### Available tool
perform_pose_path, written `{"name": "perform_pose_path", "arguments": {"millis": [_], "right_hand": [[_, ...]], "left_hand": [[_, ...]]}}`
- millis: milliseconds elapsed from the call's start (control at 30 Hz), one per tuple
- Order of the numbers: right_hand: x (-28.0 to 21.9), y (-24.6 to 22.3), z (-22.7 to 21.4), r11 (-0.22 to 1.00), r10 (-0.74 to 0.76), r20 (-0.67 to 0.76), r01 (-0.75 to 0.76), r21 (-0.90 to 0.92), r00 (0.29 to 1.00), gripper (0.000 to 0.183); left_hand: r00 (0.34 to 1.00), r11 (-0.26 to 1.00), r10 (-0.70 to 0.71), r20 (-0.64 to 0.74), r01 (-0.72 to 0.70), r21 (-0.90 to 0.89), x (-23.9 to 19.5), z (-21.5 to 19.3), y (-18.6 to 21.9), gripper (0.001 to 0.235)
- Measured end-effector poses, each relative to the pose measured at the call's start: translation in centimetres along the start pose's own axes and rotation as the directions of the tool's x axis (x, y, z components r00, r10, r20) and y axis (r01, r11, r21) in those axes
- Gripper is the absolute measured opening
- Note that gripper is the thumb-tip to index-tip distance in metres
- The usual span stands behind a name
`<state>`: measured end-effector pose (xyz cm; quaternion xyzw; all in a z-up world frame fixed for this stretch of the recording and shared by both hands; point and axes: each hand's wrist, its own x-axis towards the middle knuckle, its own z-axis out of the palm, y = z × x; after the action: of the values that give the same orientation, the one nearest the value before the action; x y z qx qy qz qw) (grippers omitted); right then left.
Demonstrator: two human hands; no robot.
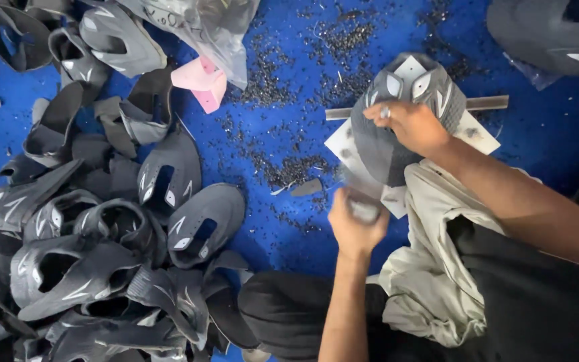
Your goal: Trim excess material and punch holes into shoe uppers using a knife and a handheld punch tool.
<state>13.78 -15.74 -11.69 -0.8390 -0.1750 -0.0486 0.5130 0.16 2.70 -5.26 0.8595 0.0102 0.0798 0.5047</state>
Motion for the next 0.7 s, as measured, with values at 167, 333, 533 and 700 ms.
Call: {"name": "perform_pose_path", "arguments": {"millis": [167,333,533,700], "right_hand": [[2.2,2.3,-1.1,0.875,0.453,0.084,-0.460,0.151,0.888,0.013],[3.4,3.4,-1.2,0.618,0.495,0.163,-0.478,0.624,0.854,0.015],[0.8,2.7,0.2,0.992,0.081,-0.116,-0.068,0.109,0.990,0.021],[2.2,7.1,0.4,0.591,0.460,0.019,-0.323,0.739,0.888,0.012]], "left_hand": [[0.962,0.956,-0.270,0.045,0.262,0.131,-0.2,-1.1,3.0,0.037],[0.992,0.996,-0.013,-0.128,0.024,0.091,2.4,-5.5,11.3,0.052],[0.823,0.186,-0.494,0.282,0.417,-0.890,-1.1,1.6,-3.2,0.037],[0.967,0.965,-0.256,0.021,0.254,0.067,0.4,-0.9,3.7,0.032]]}}
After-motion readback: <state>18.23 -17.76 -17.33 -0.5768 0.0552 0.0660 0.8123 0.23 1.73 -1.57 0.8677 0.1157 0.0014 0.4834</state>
